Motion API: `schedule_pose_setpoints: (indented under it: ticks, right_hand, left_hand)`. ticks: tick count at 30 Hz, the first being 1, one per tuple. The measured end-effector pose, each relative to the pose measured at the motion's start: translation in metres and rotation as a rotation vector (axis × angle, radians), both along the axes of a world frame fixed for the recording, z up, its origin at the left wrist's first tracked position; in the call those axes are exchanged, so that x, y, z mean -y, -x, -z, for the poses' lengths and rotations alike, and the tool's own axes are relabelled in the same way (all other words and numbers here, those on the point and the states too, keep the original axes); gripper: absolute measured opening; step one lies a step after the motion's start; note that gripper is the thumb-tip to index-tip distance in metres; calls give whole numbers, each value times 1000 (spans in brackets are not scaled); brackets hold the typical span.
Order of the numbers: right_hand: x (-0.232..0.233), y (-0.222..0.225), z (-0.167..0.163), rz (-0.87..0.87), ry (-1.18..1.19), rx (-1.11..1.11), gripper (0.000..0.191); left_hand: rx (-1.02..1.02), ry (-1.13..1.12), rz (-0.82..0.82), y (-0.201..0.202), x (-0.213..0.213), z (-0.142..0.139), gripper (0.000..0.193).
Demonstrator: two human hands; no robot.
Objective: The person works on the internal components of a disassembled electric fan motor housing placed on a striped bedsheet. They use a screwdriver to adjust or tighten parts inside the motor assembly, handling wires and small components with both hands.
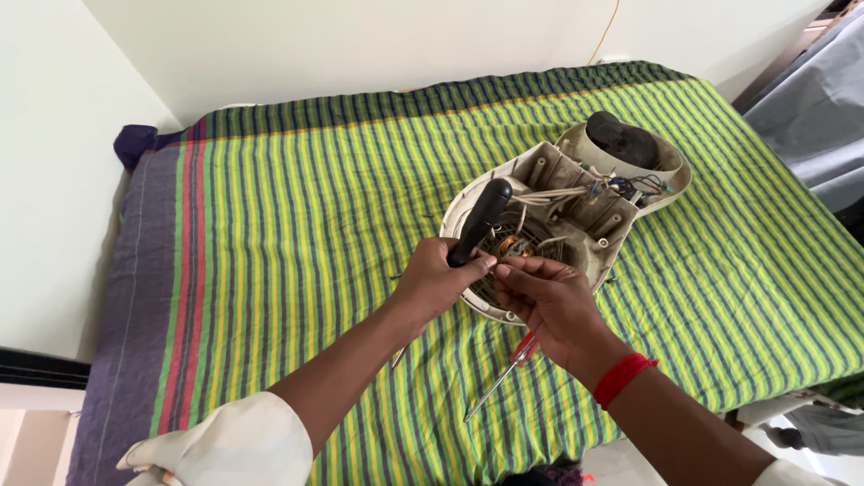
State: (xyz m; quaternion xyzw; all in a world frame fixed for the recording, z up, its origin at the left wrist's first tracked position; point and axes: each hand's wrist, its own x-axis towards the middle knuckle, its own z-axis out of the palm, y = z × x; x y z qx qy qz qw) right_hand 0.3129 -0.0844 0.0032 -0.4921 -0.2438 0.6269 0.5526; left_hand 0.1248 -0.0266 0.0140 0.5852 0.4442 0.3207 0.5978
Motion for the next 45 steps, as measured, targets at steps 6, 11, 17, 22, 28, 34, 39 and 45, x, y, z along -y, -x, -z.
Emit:
schedule_pose_setpoints:
  ticks: [6, 11, 17, 22, 28, 34, 39, 45]
  right_hand:
    - [-9, -11, -4, -29, -15, 96, 16]
    - [-25, -23, -17, -81, -31, 174, 19]
    - [-44, -38, -32, -148, 11, 310, 18]
    - [-54, -39, -35, -143, 132, 187, 15]
    - [-59, -37, -39, -148, 230, 145, 16]
    - [-54, -28, -50, -132, 58, 394, 17]
    - [-72, -37, -74, -119, -16, 956, 12]
    - [-113, -50, -64, -339, -121, 1528, 15]
  left_hand:
    - [-20, 23, -74, -13, -2, 4, 25]
    - [20, 58, -139, -24, -10, 1, 24]
    - [26, 92, -108, -31, -25, -1, 20]
    - [16, 6, -66, -28, -35, 4, 20]
    - [-32, 21, -79, -28, -37, 4, 19]
    - [10, -31, -60, -26, -35, -2, 19]
    - [-69, -3, -247, -14, -47, 7, 30]
    - [-257, -207, -405, -2, -64, 47, 43]
